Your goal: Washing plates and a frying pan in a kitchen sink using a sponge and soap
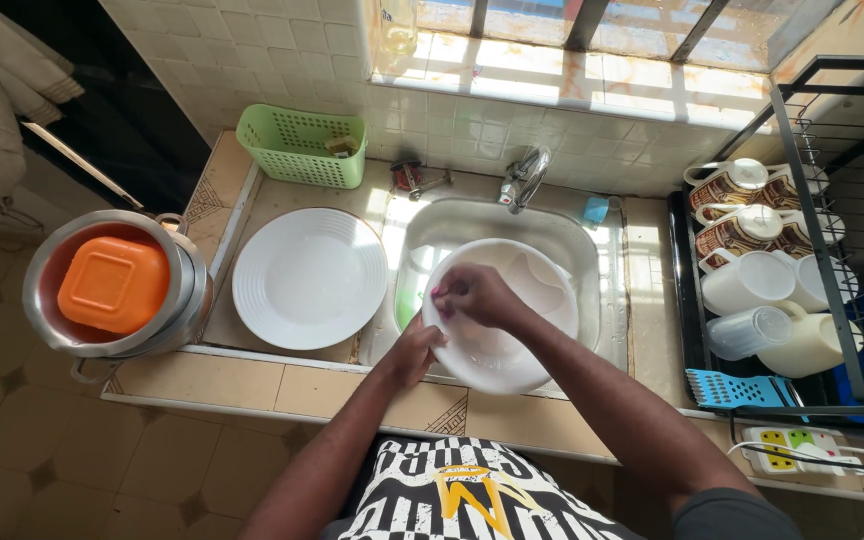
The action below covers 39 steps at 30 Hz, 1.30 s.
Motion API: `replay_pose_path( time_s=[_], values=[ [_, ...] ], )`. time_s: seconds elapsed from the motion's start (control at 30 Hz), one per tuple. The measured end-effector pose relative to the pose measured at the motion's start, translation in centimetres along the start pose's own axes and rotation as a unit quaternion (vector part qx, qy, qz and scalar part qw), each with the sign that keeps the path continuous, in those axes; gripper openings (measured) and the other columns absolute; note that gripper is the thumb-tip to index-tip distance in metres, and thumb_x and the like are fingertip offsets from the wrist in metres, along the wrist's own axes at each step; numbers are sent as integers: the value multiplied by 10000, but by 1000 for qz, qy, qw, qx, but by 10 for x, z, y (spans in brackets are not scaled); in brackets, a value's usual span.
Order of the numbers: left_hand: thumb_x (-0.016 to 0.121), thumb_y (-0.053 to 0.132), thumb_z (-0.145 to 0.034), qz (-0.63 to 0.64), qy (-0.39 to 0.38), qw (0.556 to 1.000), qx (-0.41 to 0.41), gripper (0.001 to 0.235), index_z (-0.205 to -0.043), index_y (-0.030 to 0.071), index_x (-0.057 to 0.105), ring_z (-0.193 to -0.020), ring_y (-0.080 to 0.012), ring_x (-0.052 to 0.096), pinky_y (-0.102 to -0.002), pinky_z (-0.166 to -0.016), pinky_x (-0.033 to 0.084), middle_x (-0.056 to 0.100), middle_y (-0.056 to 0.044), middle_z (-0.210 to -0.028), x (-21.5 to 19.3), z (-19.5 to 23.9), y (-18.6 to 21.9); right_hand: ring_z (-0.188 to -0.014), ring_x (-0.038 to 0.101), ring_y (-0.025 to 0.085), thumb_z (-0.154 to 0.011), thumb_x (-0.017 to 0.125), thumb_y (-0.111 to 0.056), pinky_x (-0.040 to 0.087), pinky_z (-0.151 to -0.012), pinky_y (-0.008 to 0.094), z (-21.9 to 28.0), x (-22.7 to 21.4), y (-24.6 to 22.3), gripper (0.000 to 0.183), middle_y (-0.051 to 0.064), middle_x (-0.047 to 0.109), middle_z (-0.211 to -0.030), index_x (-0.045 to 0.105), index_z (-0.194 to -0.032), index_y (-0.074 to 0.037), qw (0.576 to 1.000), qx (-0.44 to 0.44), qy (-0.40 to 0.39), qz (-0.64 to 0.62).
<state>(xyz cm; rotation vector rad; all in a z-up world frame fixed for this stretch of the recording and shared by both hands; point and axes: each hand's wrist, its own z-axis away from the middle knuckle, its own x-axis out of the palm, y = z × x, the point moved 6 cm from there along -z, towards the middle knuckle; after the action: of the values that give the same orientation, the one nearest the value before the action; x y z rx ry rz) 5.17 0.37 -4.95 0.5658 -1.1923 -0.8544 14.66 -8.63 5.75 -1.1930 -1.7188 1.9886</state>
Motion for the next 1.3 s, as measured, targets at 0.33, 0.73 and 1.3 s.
replay_pose_path(
  time_s=[0.33,0.73,1.3],
  values=[
    [593,23,-667,32,-3,999,-19,639,-1292,136,524,-848,-254,696,-434,-624,664,677,-69,-1011,-41,-31,-46,-771,742,192,-789,773,-66,574,-823,360,5,16,-16,149,66,781,-803,759,-923,-130,989,82,-113,46],
    [627,53,-700,45,86,995,19,663,-1340,66,450,-848,-344,716,-484,-590,663,650,-192,-1047,-3,6,19,-767,717,261,-861,814,-206,593,-709,374,-6,-85,3,88,47,686,-817,739,-867,-161,867,24,102,486],
    [495,472,-1038,136,24,989,58,463,-1353,133,495,-969,-312,744,-443,-801,661,695,-191,-1152,10,13,24,-901,732,337,-912,690,-245,554,-813,455,44,35,-6,112,105,749,-868,687,-970,-149,970,187,-54,145]
  ],
)
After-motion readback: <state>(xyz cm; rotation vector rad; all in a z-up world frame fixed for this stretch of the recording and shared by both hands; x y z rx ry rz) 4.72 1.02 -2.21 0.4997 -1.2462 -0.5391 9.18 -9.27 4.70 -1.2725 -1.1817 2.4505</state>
